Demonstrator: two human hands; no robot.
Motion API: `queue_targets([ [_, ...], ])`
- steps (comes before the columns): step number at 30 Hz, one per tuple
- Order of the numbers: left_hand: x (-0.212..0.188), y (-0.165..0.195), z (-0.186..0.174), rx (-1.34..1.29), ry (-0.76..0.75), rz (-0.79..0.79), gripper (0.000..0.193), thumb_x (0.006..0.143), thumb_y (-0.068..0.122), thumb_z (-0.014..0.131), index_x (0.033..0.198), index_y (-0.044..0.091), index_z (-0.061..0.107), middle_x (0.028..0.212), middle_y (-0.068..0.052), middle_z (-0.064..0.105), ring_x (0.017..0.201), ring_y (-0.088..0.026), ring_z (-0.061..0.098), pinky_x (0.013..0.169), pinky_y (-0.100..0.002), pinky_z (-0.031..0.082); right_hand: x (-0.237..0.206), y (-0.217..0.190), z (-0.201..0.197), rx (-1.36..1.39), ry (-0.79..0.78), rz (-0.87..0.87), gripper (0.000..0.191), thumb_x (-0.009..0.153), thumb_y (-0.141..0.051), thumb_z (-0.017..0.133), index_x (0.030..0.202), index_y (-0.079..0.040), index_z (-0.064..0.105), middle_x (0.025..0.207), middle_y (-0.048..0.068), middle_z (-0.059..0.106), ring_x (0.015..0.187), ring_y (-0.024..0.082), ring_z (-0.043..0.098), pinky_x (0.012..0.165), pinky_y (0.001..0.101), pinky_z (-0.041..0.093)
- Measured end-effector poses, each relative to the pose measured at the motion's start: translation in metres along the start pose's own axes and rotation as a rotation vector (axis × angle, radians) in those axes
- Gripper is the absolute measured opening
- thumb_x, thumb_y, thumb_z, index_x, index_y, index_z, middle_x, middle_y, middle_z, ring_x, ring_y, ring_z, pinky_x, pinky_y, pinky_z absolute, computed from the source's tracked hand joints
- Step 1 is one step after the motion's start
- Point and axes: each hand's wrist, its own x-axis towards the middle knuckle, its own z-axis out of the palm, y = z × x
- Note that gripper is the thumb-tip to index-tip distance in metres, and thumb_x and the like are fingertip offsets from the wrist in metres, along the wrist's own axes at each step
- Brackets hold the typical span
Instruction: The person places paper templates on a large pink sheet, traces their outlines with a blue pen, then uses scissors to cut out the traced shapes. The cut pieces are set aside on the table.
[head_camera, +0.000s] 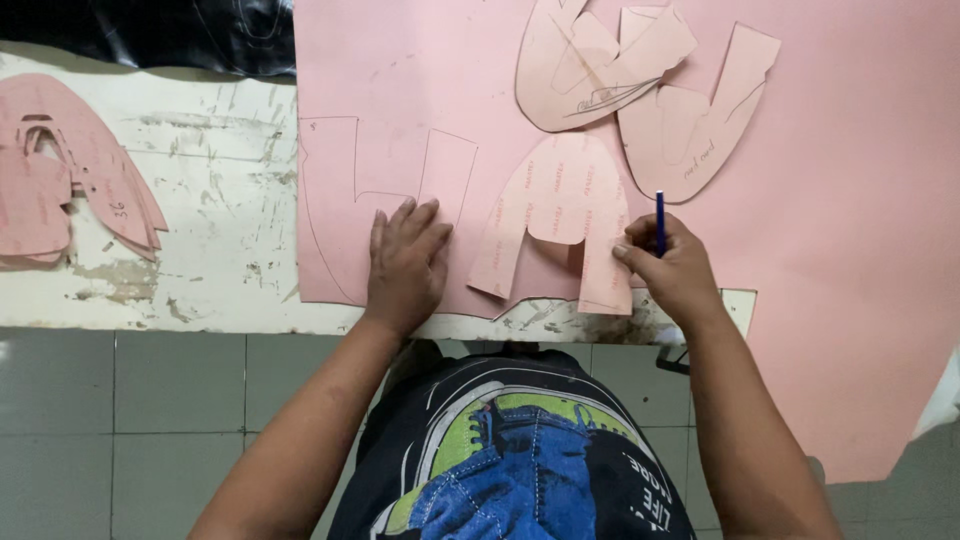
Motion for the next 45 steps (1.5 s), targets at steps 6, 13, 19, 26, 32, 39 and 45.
queue_targets([
  [6,-0.016,0.010,-0.007,-0.047,-0.073,0.084,0.053,0.082,0.040,0.076,0.131,0.022,0.068,0.159,-0.015,0.037,0.150,-0.035,0.024,0.121,-0.057,0.009,0.023,0.023,0.017,-0.247,0.038,-0.057,0.038,0.083,-0.020,0.081,0.113,-0.003,0.067,0.086,0.006,0.069,0.071,0.011,0.064,0.065,0.0273,0.054],
  [13,-0.022,0.007,-0.012,-0.100,-0.092,0.068,0.040,0.080,0.037,0.078,0.117,0.023,0.075,0.160,-0.009,0.041,0.153,-0.030,0.026,0.126,-0.053,0.011,0.023,0.024,0.023,-0.594,0.079,-0.284,0.041,0.082,-0.028,0.083,0.116,-0.006,0.074,0.094,0.008,0.071,0.080,0.020,0.067,0.076,0.0327,0.053],
  [19,-0.029,0.003,-0.012,-0.044,-0.078,0.106,0.037,0.083,0.038,0.078,0.116,0.022,0.075,0.157,-0.008,0.044,0.151,-0.028,0.032,0.126,-0.052,0.014,0.019,0.017,0.022,-0.670,-0.023,-0.289,0.041,0.088,-0.031,0.076,0.126,-0.015,0.073,0.097,0.008,0.067,0.088,0.027,0.068,0.079,0.0370,0.053],
  [26,-0.025,0.002,-0.010,0.071,-0.064,0.186,0.049,0.086,0.041,0.070,0.133,0.030,0.069,0.158,-0.011,0.041,0.148,-0.034,0.031,0.123,-0.055,0.012,0.067,-0.014,0.019,-0.987,0.121,-0.494,0.046,0.091,-0.031,0.070,0.136,-0.023,0.068,0.152,0.012,0.043,0.113,0.039,0.062,0.084,0.0469,0.051],
  [32,-0.022,0.003,-0.013,0.040,-0.125,0.143,0.047,0.080,0.042,0.071,0.125,0.031,0.073,0.158,-0.007,0.043,0.150,-0.033,0.031,0.125,-0.054,0.013,0.107,-0.048,0.022,-0.968,0.251,-0.414,0.035,0.101,-0.026,0.068,0.136,-0.024,0.068,0.157,0.010,0.046,0.118,0.032,0.067,0.098,0.0443,0.054],
  [39,-0.019,0.003,-0.014,0.011,-0.123,0.172,0.044,0.080,0.039,0.073,0.122,0.026,0.074,0.156,-0.003,0.047,0.150,-0.030,0.032,0.125,-0.056,0.012,0.111,-0.057,0.049,-1.071,0.091,-0.632,0.042,0.099,-0.031,0.072,0.140,-0.023,0.065,0.156,0.011,0.044,0.109,0.034,0.067,0.088,0.0466,0.053],
  [45,-0.020,0.008,-0.017,0.040,-0.134,0.199,0.043,0.084,0.038,0.071,0.124,0.024,0.073,0.156,0.003,0.048,0.150,-0.029,0.032,0.125,-0.057,0.010,0.126,-0.058,0.021,-0.911,0.231,-0.618,0.033,0.099,-0.024,0.072,0.131,-0.018,0.071,0.142,0.012,0.056,0.108,0.034,0.067,0.087,0.0449,0.053],
])
